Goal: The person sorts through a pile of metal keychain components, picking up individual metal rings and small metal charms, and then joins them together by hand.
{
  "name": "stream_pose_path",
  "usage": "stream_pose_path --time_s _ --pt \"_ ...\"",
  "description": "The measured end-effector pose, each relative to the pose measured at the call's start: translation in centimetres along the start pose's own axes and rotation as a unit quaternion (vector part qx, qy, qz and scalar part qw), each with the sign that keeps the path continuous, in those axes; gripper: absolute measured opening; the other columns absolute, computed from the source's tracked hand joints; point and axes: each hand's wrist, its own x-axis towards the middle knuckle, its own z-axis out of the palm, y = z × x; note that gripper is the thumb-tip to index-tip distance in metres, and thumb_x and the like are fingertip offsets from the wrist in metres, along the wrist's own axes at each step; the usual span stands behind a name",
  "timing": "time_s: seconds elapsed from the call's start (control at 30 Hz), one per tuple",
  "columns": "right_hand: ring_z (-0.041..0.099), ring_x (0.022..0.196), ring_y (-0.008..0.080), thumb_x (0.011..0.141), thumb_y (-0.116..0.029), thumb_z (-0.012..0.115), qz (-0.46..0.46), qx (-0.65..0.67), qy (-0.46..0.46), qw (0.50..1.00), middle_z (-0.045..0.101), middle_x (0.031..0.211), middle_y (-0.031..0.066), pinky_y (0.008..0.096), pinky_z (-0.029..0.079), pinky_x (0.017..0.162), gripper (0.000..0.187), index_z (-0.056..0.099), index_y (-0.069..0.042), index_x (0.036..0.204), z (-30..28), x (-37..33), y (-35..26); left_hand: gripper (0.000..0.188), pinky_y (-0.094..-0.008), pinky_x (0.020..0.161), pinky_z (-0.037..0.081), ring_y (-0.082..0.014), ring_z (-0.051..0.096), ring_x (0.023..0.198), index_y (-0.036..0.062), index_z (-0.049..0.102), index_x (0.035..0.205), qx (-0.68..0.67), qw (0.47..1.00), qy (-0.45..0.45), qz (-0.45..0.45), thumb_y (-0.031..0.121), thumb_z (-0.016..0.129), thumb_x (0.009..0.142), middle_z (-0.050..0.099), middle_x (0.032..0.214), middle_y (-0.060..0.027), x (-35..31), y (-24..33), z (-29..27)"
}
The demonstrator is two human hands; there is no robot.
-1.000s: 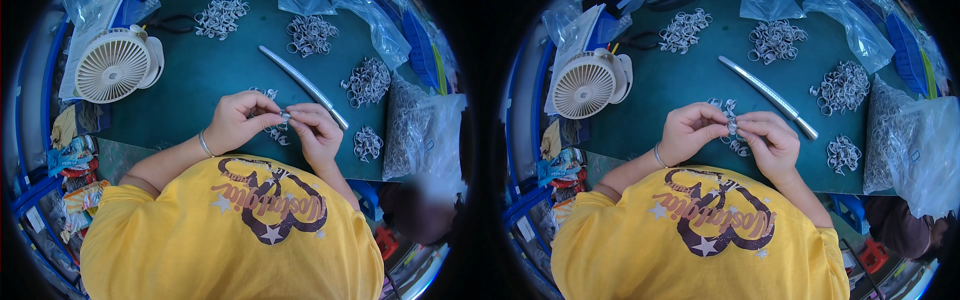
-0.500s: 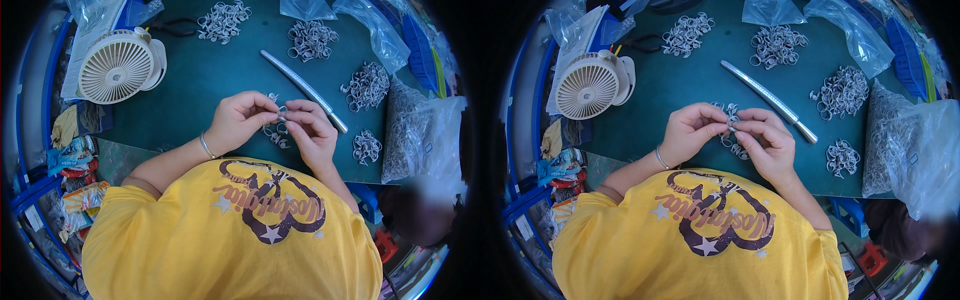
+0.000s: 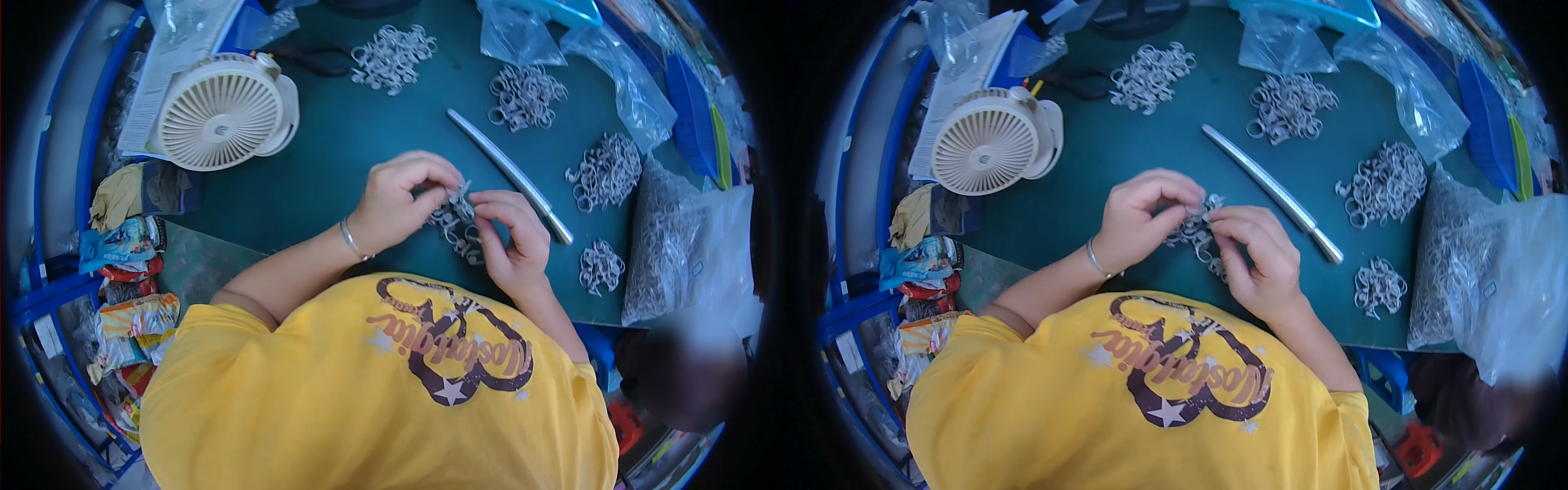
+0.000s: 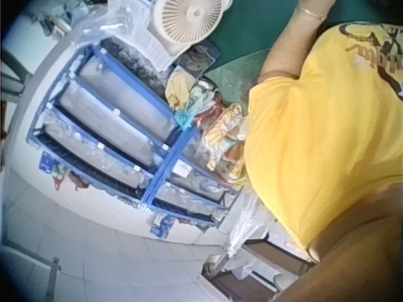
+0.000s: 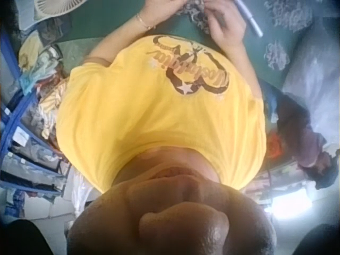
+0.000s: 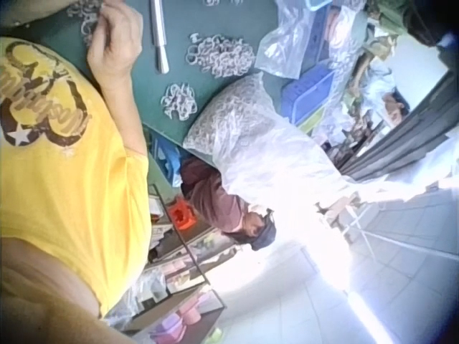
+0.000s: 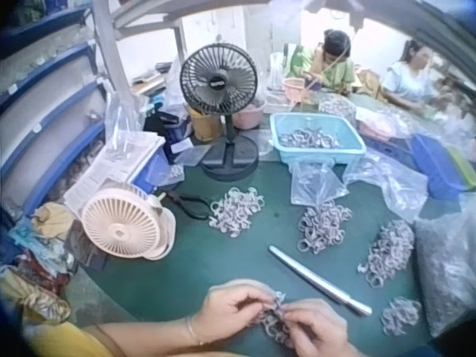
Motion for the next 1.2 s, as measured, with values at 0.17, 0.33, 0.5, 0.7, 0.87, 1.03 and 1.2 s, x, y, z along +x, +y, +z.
stream_pose_path --time_s 0.17,0.33,0.5,0.7,0.87,1.03,1.2 --pt "0.059 0.089 0.0315 0.076 0.005 0.065 0.001 -0.175 -0.103 0.979 0.064 0.099 0.0117 0.0366 0.05 0.075 0.019 0.065 -0.001 0.094 -0.2 1.6 1.6 0.008 -0.0261 0.062 0.051 -0.0176 0.063 0.072 -0.0003 0.067 0.084 0.294 0.921 0.208 0.148 -0.003 0.065 0.077 0.064 0.087 -0.0094 6.0 -1.8 -4.6" --pt "0.06 0.077 0.0295 0.075 0.001 0.069 0.063 -0.187 -0.101 0.975 0.062 0.085 0.0111 0.0367 0.05 0.067 0.008 0.065 -0.003 0.082 -0.6 1.3 1.9 0.013 -0.0332 0.07 0.053 -0.0259 0.064 0.077 -0.0005 0.068 0.088 0.392 0.852 0.308 0.161 -0.004 0.06 0.078 0.063 0.095 -0.0129 9.4 -4.0 -6.8" --pt "0.064 0.071 0.0214 0.08 0.003 0.066 0.207 -0.089 -0.053 0.973 0.066 0.078 0.0107 0.0293 0.051 0.064 0.006 0.065 0.001 0.085 -1.6 0.9 1.7 0.021 -0.0419 0.082 0.049 -0.0351 0.06 0.091 0.0006 0.068 0.09 0.417 0.857 0.256 0.162 -0.005 0.057 0.073 0.062 0.098 -0.0165 9.9 -4.4 -7.1" --pt "0.067 0.079 0.0146 0.086 0.007 0.061 0.34 0.267 0.026 0.901 0.068 0.09 0.0116 0.025 0.056 0.073 0.01 0.063 0.006 0.095 -1.6 -0.5 1.7 0.016 -0.0371 0.072 0.05 -0.0266 0.059 0.079 0.0041 0.066 0.091 0.398 0.845 0.28 0.223 0.001 0.066 0.074 0.06 0.096 -0.0119 8.8 -3.0 -5.8" --pt "0.067 0.086 0.0185 0.086 0.009 0.059 0.275 0.362 0.066 0.888 0.066 0.1 0.0159 0.0268 0.057 0.077 0.011 0.061 0.006 0.096 -1.2 -1.2 1.9 0.027 -0.0239 0.066 0.048 -0.0126 0.06 0.074 0.0038 0.065 0.085 0.132 0.982 -0.045 0.13 0.011 0.084 0.067 0.063 0.089 -0.0055 2.9 1.0 -0.3" --pt "0.062 0.093 0.0159 0.085 0.008 0.061 0.255 0.367 0.027 0.894 0.062 0.102 0.0121 0.0259 0.052 0.081 0.014 0.061 0.005 0.099 -0.8 -1.8 1.9 0.019 -0.0243 0.062 0.049 -0.0163 0.062 0.073 0.003 0.069 0.087 0.113 0.982 -0.055 0.144 0.007 0.079 0.071 0.066 0.084 -0.0068 1.0 0.8 1.5" --pt "0.059 0.09 0.0128 0.086 0.004 0.063 0.244 0.337 -0.015 0.909 0.057 0.103 0.0089 0.0234 0.05 0.076 0.02 0.062 0.004 0.106 -1.4 -1.9 1.5 0.017 -0.0256 0.061 0.049 -0.0175 0.063 0.072 0.0024 0.069 0.087 0.139 0.975 -0.049 0.168 0.004 0.077 0.072 0.066 0.083 -0.0076 0.8 0.5 1.3"
